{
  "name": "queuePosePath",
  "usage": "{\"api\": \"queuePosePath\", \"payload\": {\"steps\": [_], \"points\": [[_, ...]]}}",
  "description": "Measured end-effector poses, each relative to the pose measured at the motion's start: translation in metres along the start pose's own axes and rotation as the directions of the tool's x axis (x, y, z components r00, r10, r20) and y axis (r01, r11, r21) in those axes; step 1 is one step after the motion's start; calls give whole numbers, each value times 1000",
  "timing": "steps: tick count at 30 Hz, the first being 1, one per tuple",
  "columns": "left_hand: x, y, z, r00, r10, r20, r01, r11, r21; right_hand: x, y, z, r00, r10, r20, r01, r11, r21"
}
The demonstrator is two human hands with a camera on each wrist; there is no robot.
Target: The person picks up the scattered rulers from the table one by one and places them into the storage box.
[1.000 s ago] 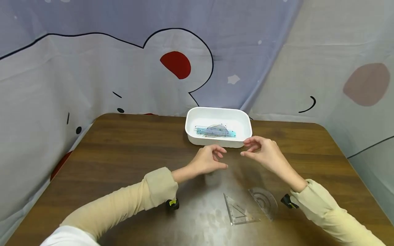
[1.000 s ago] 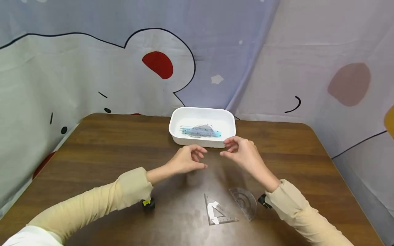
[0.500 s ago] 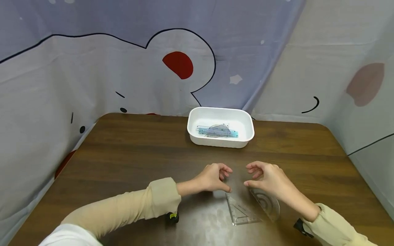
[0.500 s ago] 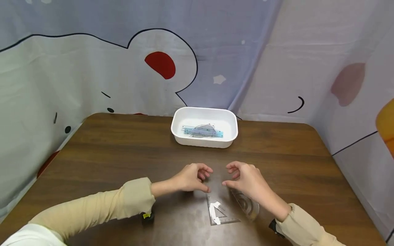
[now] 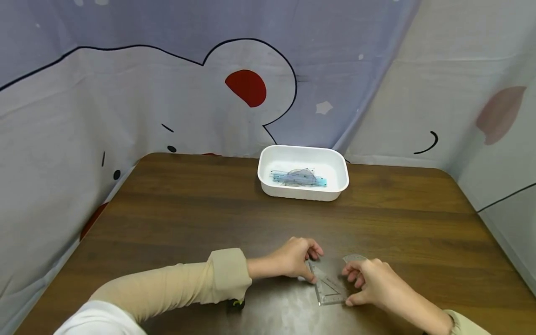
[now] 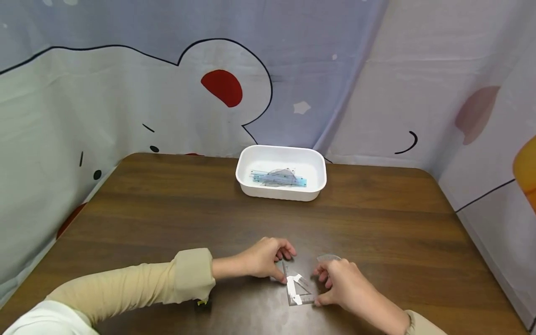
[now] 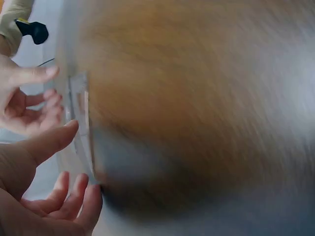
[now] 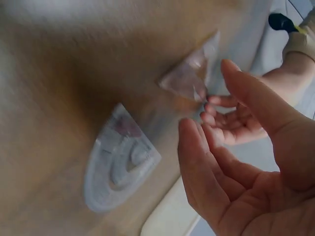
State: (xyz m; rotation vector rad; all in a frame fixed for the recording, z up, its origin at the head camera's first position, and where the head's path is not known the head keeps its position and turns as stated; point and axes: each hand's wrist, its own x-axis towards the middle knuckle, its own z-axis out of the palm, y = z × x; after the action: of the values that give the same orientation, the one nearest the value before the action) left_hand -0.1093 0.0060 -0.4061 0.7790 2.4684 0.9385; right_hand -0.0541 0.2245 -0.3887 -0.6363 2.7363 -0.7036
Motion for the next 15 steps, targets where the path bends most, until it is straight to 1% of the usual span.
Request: {"api": "queuePosePath", "payload": {"steps": [3,6,10,15], "points": [[0,0,0,1000,29,3,-30,996,84,-6,3,8,1000,0,7,0,1000,-13],[0,-2,1,999,52,0,-52,989,138,-10,4,16,999,-15,-40,12,998,-59],[-1,-3,2,996,86,-13,-83,985,149,-15,4,24,994,-19,-110,7,994,-106],[-1,-3,3,994,112,-16,-108,985,137,-18,5,28,987,-53,-153,36,993,-114]]}}
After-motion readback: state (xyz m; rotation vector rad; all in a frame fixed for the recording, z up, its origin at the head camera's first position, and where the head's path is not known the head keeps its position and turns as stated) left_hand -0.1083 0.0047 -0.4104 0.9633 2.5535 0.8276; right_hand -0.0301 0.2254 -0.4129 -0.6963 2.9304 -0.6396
